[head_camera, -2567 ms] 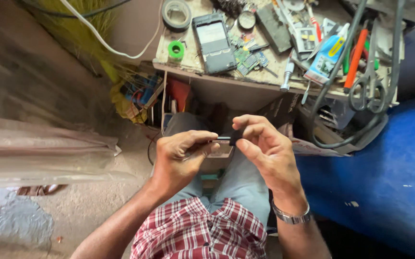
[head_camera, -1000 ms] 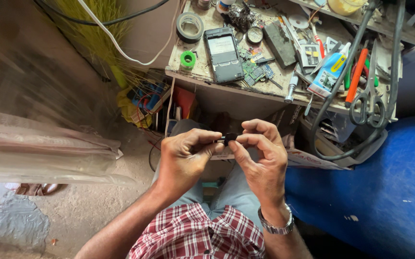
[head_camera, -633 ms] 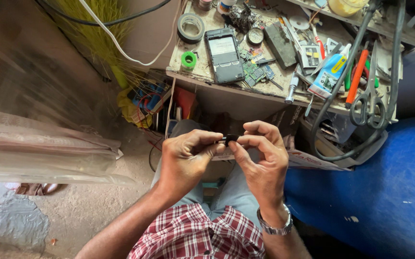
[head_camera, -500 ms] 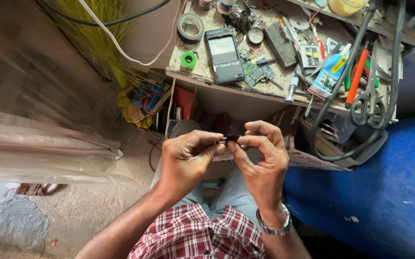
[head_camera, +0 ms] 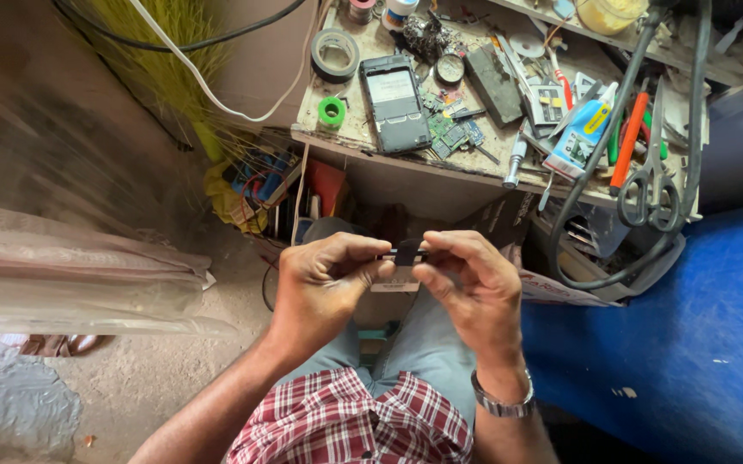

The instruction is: The person handles a small electronic component, likely a battery, and applies black tape to its edges. They then place the component into a phone casing and inspect the fit. The person uses scissors to cut a piece of tape and continues to adjust the component within the casing.

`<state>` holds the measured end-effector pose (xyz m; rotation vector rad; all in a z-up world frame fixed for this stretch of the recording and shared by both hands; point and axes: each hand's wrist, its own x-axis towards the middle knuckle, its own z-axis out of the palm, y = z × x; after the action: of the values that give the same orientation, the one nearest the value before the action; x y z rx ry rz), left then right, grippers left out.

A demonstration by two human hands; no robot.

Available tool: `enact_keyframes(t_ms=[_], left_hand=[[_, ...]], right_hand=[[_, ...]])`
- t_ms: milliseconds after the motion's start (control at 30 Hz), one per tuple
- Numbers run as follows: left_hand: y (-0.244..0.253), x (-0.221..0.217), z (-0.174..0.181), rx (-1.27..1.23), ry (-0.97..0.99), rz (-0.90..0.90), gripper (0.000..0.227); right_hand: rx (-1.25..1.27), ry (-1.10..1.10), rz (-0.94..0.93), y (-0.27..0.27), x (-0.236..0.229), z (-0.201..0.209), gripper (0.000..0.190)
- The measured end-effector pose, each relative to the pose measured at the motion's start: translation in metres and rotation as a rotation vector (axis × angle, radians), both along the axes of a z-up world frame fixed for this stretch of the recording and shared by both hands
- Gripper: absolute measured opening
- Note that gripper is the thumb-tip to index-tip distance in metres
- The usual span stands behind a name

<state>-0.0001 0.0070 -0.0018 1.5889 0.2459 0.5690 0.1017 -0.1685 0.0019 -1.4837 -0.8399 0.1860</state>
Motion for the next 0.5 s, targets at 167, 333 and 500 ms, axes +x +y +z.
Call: enact_keyframes(t_ms=[167, 333, 500], left_hand=[[-0.001, -0.001, 0.005, 0.013, -0.025, -0.006, 0.017], [-0.004, -0.005, 0.008, 0.044, -0.018, -0.01, 0.018], [-0.012, -0.021, -0.012, -0.107, 0.097, -0.074, 0.019]], right_hand=[[-0.097, -0.122, 0.015, -0.005, 0.007, 0.005, 0.027], [-0.125, 0.056, 0.028, -0.007, 0.005, 0.0, 0.026], [-0.113, 0.142, 0.07, -0.025, -0.004, -0.019, 0.022]])
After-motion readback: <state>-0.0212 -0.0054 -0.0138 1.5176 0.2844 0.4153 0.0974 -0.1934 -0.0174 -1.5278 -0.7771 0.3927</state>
